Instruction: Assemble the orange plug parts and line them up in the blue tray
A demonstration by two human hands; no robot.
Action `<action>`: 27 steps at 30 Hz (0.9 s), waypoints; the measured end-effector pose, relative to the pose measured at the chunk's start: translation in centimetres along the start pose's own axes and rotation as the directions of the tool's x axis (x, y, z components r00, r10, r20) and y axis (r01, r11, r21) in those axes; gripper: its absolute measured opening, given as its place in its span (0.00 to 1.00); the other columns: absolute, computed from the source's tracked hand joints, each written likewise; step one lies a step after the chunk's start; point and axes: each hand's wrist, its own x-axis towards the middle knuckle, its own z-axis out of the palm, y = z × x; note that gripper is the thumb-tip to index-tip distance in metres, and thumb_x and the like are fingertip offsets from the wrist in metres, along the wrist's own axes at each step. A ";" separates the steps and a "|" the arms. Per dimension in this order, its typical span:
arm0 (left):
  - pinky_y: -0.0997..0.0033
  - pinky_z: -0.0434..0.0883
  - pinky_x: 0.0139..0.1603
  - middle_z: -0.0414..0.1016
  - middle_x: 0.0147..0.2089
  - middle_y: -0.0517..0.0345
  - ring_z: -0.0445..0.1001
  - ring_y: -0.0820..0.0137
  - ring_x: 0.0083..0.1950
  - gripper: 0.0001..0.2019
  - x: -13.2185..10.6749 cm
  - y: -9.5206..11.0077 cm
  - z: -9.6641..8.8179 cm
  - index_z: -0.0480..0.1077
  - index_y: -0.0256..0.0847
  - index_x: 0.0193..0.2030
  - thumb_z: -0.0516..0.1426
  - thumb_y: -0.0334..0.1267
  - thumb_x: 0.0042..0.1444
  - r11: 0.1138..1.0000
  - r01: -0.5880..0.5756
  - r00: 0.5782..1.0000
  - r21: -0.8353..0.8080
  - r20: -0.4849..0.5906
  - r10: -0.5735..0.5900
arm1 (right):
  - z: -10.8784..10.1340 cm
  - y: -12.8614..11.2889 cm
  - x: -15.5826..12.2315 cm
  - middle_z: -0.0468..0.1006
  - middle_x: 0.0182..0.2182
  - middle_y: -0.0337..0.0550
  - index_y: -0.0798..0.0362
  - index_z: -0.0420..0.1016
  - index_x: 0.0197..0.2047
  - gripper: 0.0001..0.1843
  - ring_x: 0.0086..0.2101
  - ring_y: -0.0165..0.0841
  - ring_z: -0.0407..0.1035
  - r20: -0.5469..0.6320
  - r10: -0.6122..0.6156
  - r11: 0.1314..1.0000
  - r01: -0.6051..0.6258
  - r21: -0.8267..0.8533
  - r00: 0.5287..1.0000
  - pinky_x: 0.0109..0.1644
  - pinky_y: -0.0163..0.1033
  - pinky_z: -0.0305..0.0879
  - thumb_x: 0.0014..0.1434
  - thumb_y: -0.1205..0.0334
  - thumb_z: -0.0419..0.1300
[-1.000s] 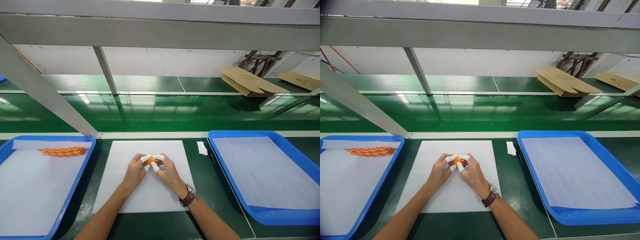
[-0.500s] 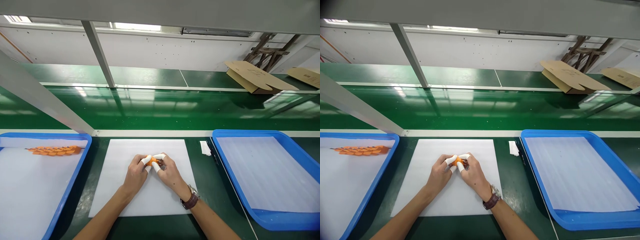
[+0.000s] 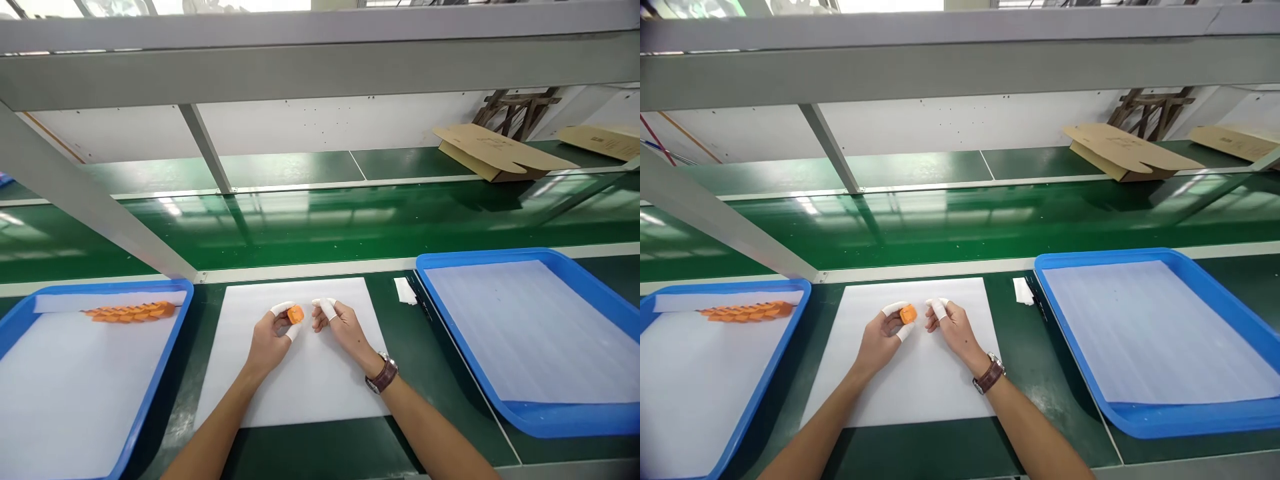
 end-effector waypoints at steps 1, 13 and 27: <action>0.58 0.77 0.56 0.77 0.54 0.50 0.79 0.62 0.52 0.21 0.0 0.0 -0.1 0.69 0.43 0.56 0.63 0.37 0.56 0.997 0.033 0.999 -0.066 0.003 -0.033 | 0.0 0.0 0.0 0.79 0.30 0.43 0.55 0.77 0.43 0.19 0.28 0.34 0.74 0.010 -0.003 1.000 0.004 -0.023 1.000 0.34 0.40 0.73 0.67 0.47 0.56; 0.55 0.76 0.57 0.77 0.56 0.50 0.78 0.61 0.53 0.20 -0.1 0.5 -0.2 0.71 0.45 0.55 0.64 0.37 0.55 0.995 -0.100 0.981 0.017 0.170 0.096 | 0.4 0.4 -0.4 0.81 0.33 0.43 0.52 0.80 0.40 0.15 0.32 0.35 0.73 0.021 -0.074 0.973 0.077 -0.216 0.997 0.36 0.39 0.71 0.62 0.50 0.60; 0.65 0.77 0.46 0.75 0.52 0.50 0.77 0.68 0.43 0.24 -2.5 4.1 -14.2 0.72 0.43 0.56 0.67 0.40 0.51 0.940 -0.224 0.739 0.255 -0.585 0.335 | -0.1 1.8 -1.1 0.79 0.30 0.45 0.54 0.78 0.47 0.21 0.32 0.40 0.73 0.099 -0.028 0.933 0.062 -0.354 0.995 0.39 0.44 0.69 0.63 0.47 0.57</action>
